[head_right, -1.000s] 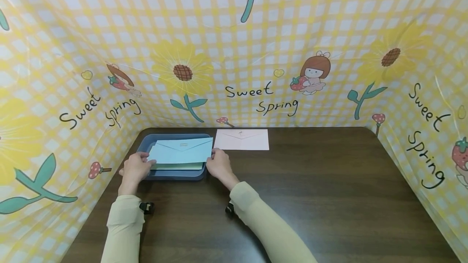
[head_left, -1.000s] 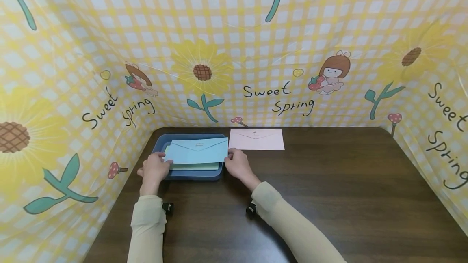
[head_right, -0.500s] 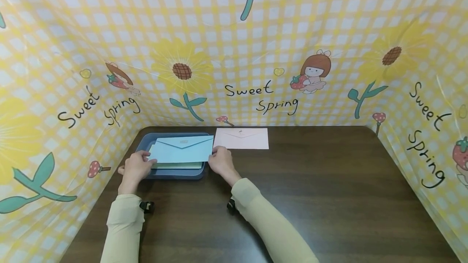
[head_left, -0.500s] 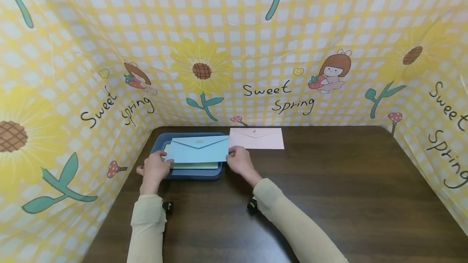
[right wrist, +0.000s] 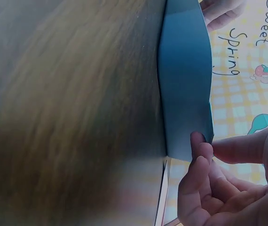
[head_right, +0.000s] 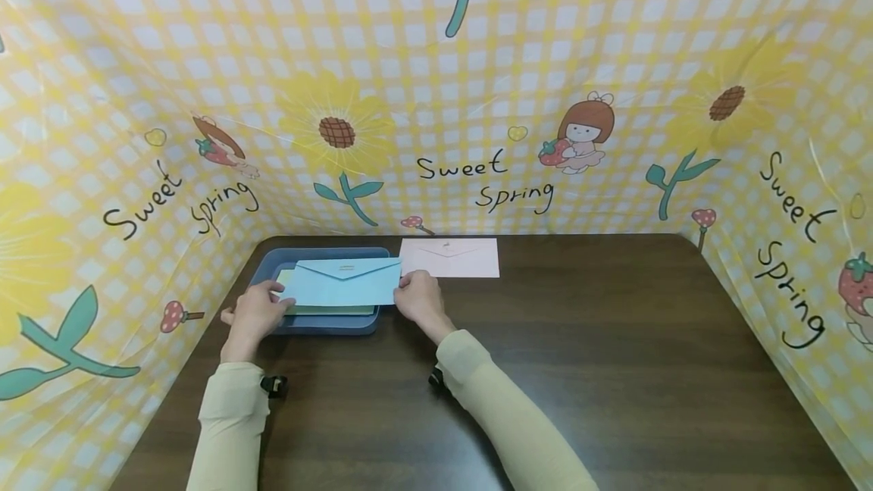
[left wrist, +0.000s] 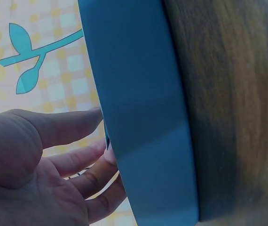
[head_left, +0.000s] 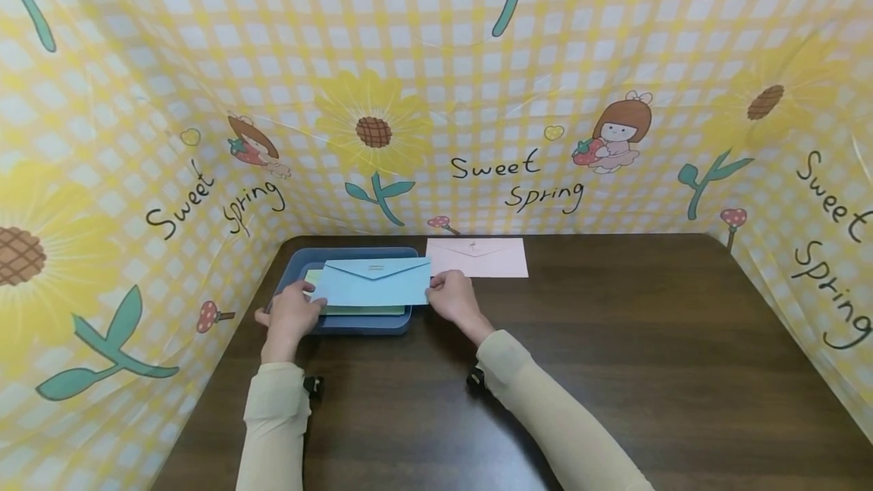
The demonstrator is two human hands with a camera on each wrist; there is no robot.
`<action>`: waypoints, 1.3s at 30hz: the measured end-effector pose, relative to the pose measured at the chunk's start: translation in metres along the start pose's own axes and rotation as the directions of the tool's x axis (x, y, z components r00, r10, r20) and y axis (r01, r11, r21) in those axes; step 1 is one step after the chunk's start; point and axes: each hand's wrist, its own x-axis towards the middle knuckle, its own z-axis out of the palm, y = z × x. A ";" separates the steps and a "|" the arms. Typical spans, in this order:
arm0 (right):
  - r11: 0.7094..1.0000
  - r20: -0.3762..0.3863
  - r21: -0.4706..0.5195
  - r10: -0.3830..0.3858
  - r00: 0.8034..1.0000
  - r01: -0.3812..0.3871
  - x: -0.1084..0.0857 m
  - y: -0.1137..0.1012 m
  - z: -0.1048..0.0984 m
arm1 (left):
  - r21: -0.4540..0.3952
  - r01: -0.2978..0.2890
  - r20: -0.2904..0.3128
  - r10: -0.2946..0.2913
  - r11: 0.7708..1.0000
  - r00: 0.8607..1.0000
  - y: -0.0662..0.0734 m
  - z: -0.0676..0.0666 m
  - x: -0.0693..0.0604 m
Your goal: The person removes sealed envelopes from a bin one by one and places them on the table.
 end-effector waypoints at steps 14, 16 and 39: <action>0.992 0.060 0.081 0.091 0.994 -0.096 0.002 0.008 -0.003 | 0.006 -0.002 0.032 0.002 1.000 0.999 0.005 -0.003 -0.004; 0.990 0.060 0.095 0.102 0.993 -0.107 0.002 0.008 -0.004 | 0.009 -0.002 0.033 0.002 1.000 0.999 0.006 -0.003 -0.004; 0.969 0.025 0.141 0.201 0.979 -0.203 -0.001 0.011 -0.017 | 0.027 -0.054 0.030 0.053 0.998 0.998 0.015 0.002 -0.003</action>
